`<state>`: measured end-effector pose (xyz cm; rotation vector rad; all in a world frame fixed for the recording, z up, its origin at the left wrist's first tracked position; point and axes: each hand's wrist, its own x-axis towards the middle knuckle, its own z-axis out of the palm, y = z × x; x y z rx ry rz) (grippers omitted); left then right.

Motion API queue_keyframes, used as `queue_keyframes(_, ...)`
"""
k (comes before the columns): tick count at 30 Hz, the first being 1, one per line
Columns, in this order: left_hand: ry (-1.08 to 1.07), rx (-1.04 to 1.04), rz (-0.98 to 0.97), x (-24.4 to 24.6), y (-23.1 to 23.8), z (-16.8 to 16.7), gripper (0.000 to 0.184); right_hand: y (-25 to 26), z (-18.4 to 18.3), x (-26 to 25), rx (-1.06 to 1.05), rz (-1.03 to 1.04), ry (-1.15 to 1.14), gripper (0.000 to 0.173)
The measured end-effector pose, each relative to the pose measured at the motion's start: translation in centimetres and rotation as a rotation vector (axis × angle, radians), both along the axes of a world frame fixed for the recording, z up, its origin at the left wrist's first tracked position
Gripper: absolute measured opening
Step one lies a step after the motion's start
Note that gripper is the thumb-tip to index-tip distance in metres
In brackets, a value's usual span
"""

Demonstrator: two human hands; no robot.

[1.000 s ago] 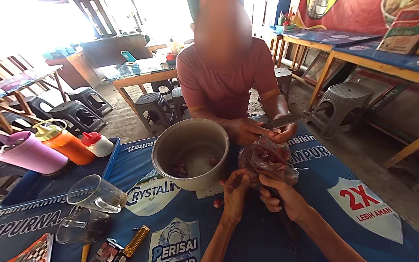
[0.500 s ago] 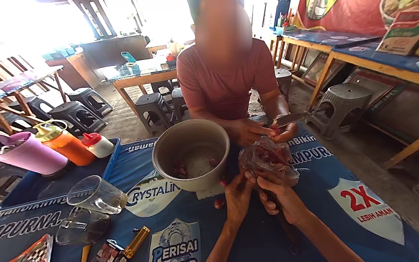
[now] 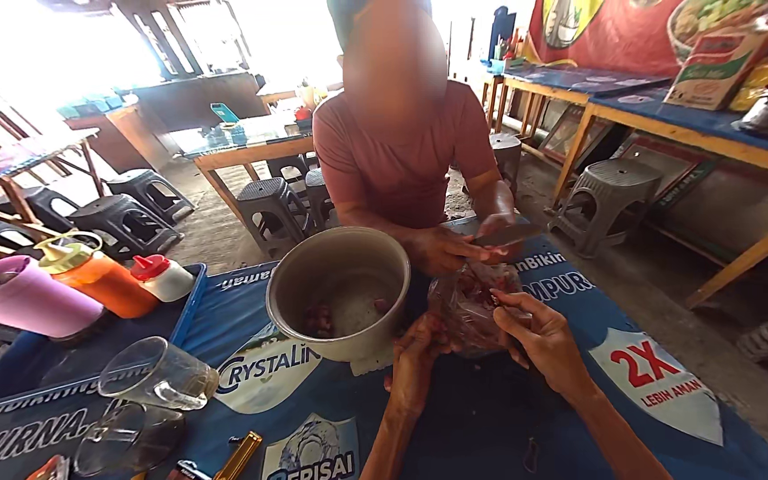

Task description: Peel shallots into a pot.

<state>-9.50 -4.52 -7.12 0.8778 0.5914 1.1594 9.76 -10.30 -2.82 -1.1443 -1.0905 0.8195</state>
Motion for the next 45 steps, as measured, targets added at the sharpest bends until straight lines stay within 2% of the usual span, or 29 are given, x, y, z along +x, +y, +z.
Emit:
queue_keyframes(5, 0.061, -0.015, -0.024, -0.1, -0.1, -0.5, 0.036, 0.5, -0.7, 0.9, -0.165, -0.105, -0.269, 0.053)
queue_keyframes(8, 0.078, -0.02, -0.018, -0.1, -0.1, -0.5, 0.036, 0.4, -0.7, 0.5, -0.211, -0.13, -0.292, 0.044)
queue_keyframes(11, 0.083, -0.024, -0.016, -0.1, -0.1, -0.5, 0.035, 0.4, -0.7, 0.5, -0.187, -0.086, -0.294, 0.027)
queue_keyframes(13, 0.083, -0.029, -0.015, -0.1, -0.1, -0.6, 0.035, 0.5, -0.9, 0.6, -0.177, -0.047, -0.271, 0.023)
queue_keyframes(16, 0.069, -0.041, -0.012, -0.1, -0.1, -0.5, 0.034, 0.8, -1.3, 0.7, -0.178, -0.033, -0.241, 0.034)
queue_keyframes(19, 0.063, -0.04, -0.003, 0.0, -0.2, -0.4, 0.032, 1.0, -1.6, 0.9, -0.206, -0.025, -0.241, 0.057)
queue_keyframes(22, 0.047, -0.015, 0.003, 0.0, -0.3, -0.3, 0.03, 0.9, -1.5, 0.8, -0.24, -0.014, -0.227, 0.064)
queue_keyframes(26, -0.006, -0.032, -0.004, 0.1, -0.3, 0.0, 0.033, 0.5, -0.8, 0.2, -0.204, 0.005, -0.172, 0.057)
queue_keyframes(31, -0.028, -0.068, -0.015, 0.1, -0.3, 0.1, 0.034, -0.2, -0.1, -0.8, -0.211, 0.239, -0.077, 0.052)
queue_keyframes(35, -0.028, -0.092, -0.024, 0.1, -0.4, 0.3, 0.031, -0.4, -0.5, -1.6, -0.227, 0.348, -0.095, 0.054)
queue_keyframes(45, -0.024, -0.035, -0.049, 0.0, -0.4, -0.2, 0.029, -0.4, -0.7, -2.1, -0.324, 0.435, -0.054, 0.049)
